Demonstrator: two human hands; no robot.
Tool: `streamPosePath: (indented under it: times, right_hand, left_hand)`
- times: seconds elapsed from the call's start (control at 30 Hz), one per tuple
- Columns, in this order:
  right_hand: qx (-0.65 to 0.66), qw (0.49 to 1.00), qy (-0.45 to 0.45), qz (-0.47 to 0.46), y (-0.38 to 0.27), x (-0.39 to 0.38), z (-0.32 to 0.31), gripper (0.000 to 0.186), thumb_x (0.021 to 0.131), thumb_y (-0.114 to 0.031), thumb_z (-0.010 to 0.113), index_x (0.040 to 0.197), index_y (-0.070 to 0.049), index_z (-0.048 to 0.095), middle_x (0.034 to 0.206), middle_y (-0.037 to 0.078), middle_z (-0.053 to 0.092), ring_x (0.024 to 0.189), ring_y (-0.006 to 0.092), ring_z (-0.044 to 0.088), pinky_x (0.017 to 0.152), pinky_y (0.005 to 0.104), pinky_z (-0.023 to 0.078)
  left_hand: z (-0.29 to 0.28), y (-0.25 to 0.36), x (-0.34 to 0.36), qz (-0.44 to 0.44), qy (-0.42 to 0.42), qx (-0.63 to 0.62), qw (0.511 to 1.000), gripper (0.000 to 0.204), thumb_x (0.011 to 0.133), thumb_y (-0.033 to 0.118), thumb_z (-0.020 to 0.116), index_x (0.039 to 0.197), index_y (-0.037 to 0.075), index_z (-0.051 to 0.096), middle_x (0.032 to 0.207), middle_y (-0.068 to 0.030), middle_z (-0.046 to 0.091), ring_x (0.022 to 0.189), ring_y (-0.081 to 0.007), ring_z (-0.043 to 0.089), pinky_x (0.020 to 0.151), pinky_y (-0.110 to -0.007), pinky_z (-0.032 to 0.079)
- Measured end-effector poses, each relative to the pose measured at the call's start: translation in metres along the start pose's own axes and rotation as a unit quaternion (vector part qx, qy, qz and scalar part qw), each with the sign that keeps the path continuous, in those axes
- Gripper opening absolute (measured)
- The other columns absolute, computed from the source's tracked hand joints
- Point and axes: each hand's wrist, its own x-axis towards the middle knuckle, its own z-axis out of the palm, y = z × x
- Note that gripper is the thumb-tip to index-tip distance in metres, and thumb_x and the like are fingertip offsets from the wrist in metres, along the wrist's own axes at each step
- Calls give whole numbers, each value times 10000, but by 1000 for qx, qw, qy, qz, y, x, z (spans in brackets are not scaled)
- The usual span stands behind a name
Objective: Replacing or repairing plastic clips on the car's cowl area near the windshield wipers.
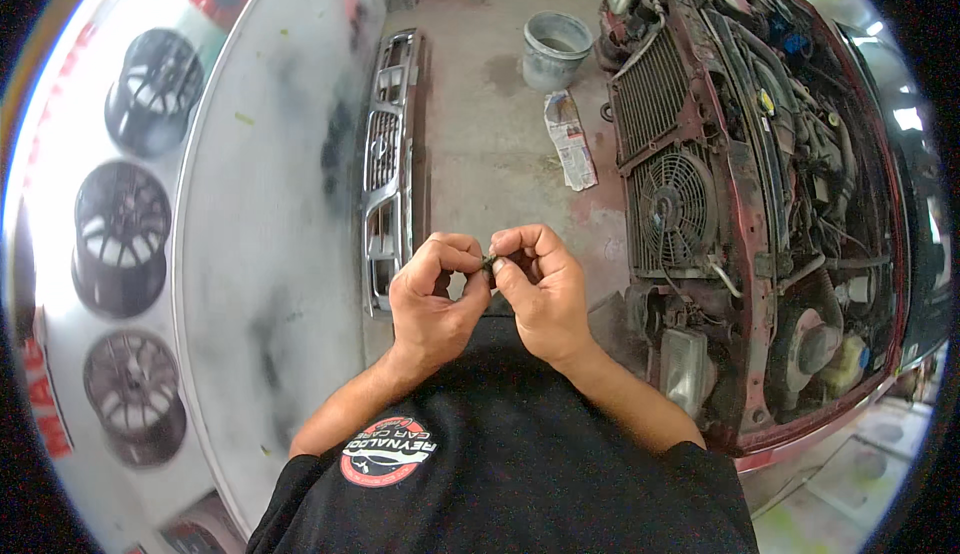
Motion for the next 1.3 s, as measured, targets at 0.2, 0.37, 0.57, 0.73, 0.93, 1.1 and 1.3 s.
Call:
streamPosePath:
  times: [0.2, 0.37, 0.57, 0.73, 0.93, 1.1, 1.3]
  right_hand:
    - [32, 999, 13, -22, 18, 128, 27, 195, 1016, 64, 580, 1180, -41, 572, 1178, 30, 613, 1003, 65, 590, 911, 248, 524]
    - [67, 998, -10, -19, 31, 263, 34, 197, 1014, 63, 583, 1183, -37, 572, 1154, 32, 619, 981, 68, 596, 895, 252, 532]
    - [-99, 982, -55, -150, 12, 435, 36, 266, 957, 80, 645, 1192, -24, 575, 1086, 43, 645, 952, 105, 646, 879, 288, 570]
    - [-278, 872, -108, -388, -11, 538, 40, 445, 794, 162, 736, 1154, -38, 569, 1038, 143, 702, 863, 299, 709, 763, 367, 585]
    - [-352, 803, -115, -467, -30, 602, 35, 466, 754, 165, 770, 1115, -56, 575, 1053, 117, 700, 878, 284, 698, 741, 364, 581]
    - [-391, 782, -106, -474, -45, 624, 30, 454, 765, 194, 758, 1076, -51, 537, 1036, 150, 706, 854, 292, 701, 726, 362, 583]
    - [-404, 766, -98, -491, -39, 639, 28, 481, 716, 156, 794, 1064, -56, 539, 1077, 123, 717, 913, 293, 714, 740, 360, 598]
  left_hand:
    - [-19, -53, 124, -94, 21, -99, 990, 138, 796, -61, 697, 844, 5, 586, 908, -56, 697, 815, -106, 626, 710, -279, 518]
    - [-32, -114, 237, -138, 53, -190, 971, 119, 837, -53, 699, 854, 5, 596, 922, -29, 690, 815, -78, 620, 734, -258, 523]
    - [-53, -137, 385, -269, 37, -226, 936, 136, 976, 12, 708, 1092, -59, 714, 1012, -73, 762, 939, -116, 713, 840, -286, 598]
    - [-66, -143, 466, -260, 62, -189, 945, 294, 1005, 60, 711, 1255, -94, 729, 1047, -131, 795, 933, -139, 747, 833, -286, 622]
    - [-71, -156, 536, -264, 22, -153, 952, 298, 998, 74, 726, 1236, -105, 737, 1051, -132, 804, 943, -123, 738, 833, -266, 607]
    - [-77, -158, 576, -241, -46, -125, 961, 278, 994, 72, 730, 1228, -76, 757, 1030, -109, 811, 930, -112, 737, 827, -262, 604]
    - [-88, -175, 601, -244, -122, -141, 952, 243, 1007, 8, 710, 1227, -85, 751, 1016, -95, 793, 900, -113, 726, 827, -267, 614]
